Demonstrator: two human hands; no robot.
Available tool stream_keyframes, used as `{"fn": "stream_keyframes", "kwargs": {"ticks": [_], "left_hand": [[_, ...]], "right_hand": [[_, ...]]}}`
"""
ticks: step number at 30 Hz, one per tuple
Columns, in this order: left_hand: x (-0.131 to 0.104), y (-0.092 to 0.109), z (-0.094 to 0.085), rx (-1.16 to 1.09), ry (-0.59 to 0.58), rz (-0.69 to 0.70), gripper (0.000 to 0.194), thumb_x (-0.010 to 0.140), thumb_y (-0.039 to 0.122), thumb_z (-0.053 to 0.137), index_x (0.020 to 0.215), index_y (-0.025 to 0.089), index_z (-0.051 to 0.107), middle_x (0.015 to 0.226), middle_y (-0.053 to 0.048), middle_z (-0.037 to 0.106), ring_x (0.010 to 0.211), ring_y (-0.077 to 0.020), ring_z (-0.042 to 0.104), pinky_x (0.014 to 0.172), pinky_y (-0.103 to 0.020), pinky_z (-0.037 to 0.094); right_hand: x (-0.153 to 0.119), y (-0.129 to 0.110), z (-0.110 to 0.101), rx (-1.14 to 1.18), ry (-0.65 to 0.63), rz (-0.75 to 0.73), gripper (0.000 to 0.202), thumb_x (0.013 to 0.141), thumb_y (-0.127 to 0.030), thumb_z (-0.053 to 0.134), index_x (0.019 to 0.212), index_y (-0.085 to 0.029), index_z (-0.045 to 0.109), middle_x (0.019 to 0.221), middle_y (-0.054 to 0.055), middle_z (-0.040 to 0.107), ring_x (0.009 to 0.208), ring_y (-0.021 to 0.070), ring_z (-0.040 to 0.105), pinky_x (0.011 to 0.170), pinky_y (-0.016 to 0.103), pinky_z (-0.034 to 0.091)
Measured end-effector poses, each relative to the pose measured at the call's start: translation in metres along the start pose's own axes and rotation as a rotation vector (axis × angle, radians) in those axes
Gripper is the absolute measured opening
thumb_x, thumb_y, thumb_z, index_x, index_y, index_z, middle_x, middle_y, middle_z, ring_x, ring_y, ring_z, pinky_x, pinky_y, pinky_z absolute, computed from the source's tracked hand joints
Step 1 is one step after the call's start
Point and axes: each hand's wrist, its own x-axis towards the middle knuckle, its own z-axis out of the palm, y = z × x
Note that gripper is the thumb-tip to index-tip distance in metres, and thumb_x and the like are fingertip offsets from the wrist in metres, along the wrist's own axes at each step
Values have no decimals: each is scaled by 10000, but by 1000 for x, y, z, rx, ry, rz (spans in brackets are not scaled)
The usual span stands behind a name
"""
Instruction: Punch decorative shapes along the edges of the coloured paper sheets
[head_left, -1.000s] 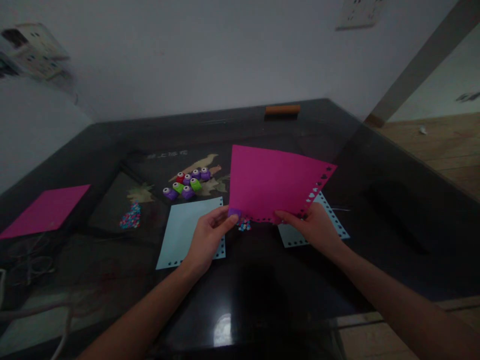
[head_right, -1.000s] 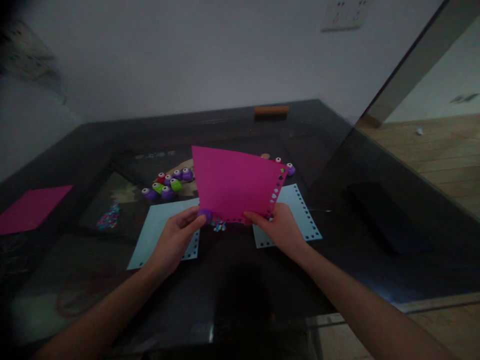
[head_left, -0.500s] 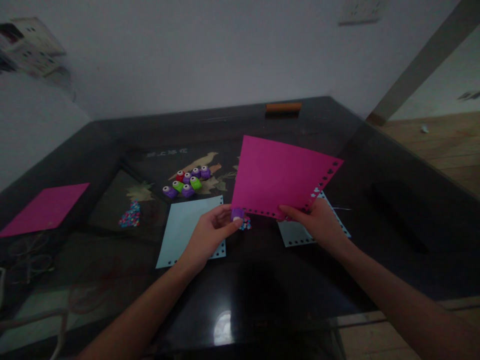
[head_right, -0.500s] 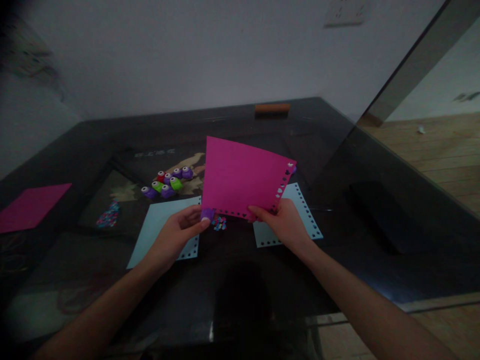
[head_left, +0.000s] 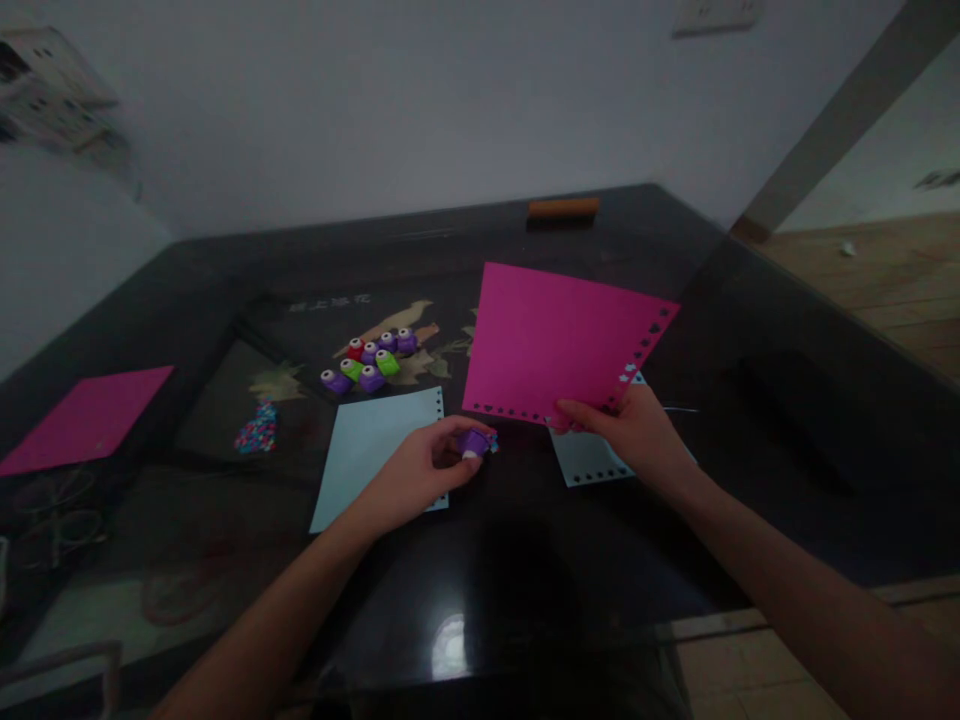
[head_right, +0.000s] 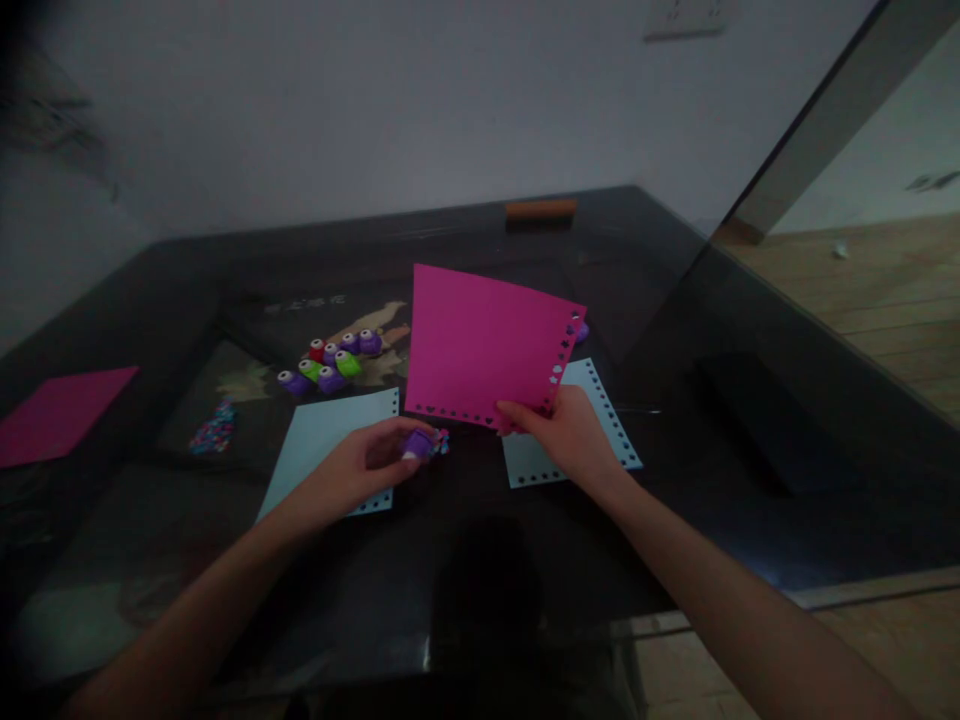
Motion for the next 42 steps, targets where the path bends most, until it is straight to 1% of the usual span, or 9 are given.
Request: {"fn": "stream_keyframes", "kwargs": {"ticks": [5, 8, 15, 21, 27, 31, 35, 39, 42], "left_hand": [[-4, 6, 0, 138, -44, -3, 418, 753, 190, 543, 1168, 159, 577, 1136, -86, 634, 968, -219, 612, 875, -361, 464], [-5, 8, -2, 211, -36, 21, 463, 727, 144, 527, 1187, 170, 579, 1163, -78, 626, 991, -218, 595, 901, -371, 446], [-3, 6, -4, 330, -7, 146, 541, 675, 64, 481, 1187, 204, 585, 1217, -61, 602, 1058, -234, 562, 861, -367, 462], [-3, 3, -2, 460, 14, 249, 604, 657, 15, 455, 1214, 223, 564, 1234, -54, 585, 1111, -240, 531, 956, -418, 412], [-3, -1, 0, 571, 3, 336, 593, 678, 15, 454, 1230, 211, 547, 1232, -57, 581, 1143, -230, 503, 1013, -425, 364], [-2, -5, 0, 616, -19, 348, 612, 668, 3, 448, 1240, 200, 538, 1239, -68, 572, 1134, -225, 498, 1005, -417, 372], [-2, -6, 0, 635, -19, 355, 613, 668, 3, 447, 1242, 198, 536, 1228, -71, 574, 1131, -228, 492, 1004, -429, 371], [-3, -4, -1, 645, -31, 343, 624, 664, 1, 444, 1246, 209, 532, 1216, -64, 577, 1120, -227, 494, 999, -427, 372], [-4, -1, -2, 639, -22, 331, 598, 663, 7, 445, 1221, 199, 543, 1198, -64, 584, 1105, -229, 501, 995, -419, 369]], "right_hand": [[0, -3, 0, -29, -6, 0, 185, 741, -348, 677, 751, -164, 693, 667, 56, 721, 614, 176, 676, 591, 291, 532], [-1, -6, 0, -32, -3, 12, 156, 741, -318, 673, 744, -163, 689, 662, 53, 721, 597, 166, 669, 578, 282, 525], [-2, -9, 0, -74, -13, -3, 153, 751, -313, 663, 725, -165, 689, 663, 52, 720, 613, 167, 670, 600, 288, 522], [-2, -10, 0, -36, -15, -4, 133, 746, -311, 670, 760, -181, 691, 698, 47, 730, 641, 181, 684, 626, 309, 540], [-2, -9, 0, -52, -20, 6, 149, 738, -330, 678, 738, -182, 696, 692, 50, 732, 647, 190, 690, 621, 307, 544], [-2, -4, 0, -48, -20, -1, 192, 743, -359, 676, 746, -169, 702, 708, 64, 734, 663, 201, 694, 637, 320, 546], [-2, -4, 0, -56, -16, -1, 177, 743, -354, 675, 731, -179, 700, 687, 56, 730, 645, 193, 688, 622, 314, 541], [-2, -8, 0, -60, -17, -3, 170, 740, -345, 673, 708, -179, 691, 666, 52, 724, 625, 185, 678, 608, 305, 531], [-2, -8, 0, -73, -26, -11, 179, 747, -344, 663, 695, -174, 687, 661, 53, 721, 614, 180, 671, 601, 298, 521]]}}
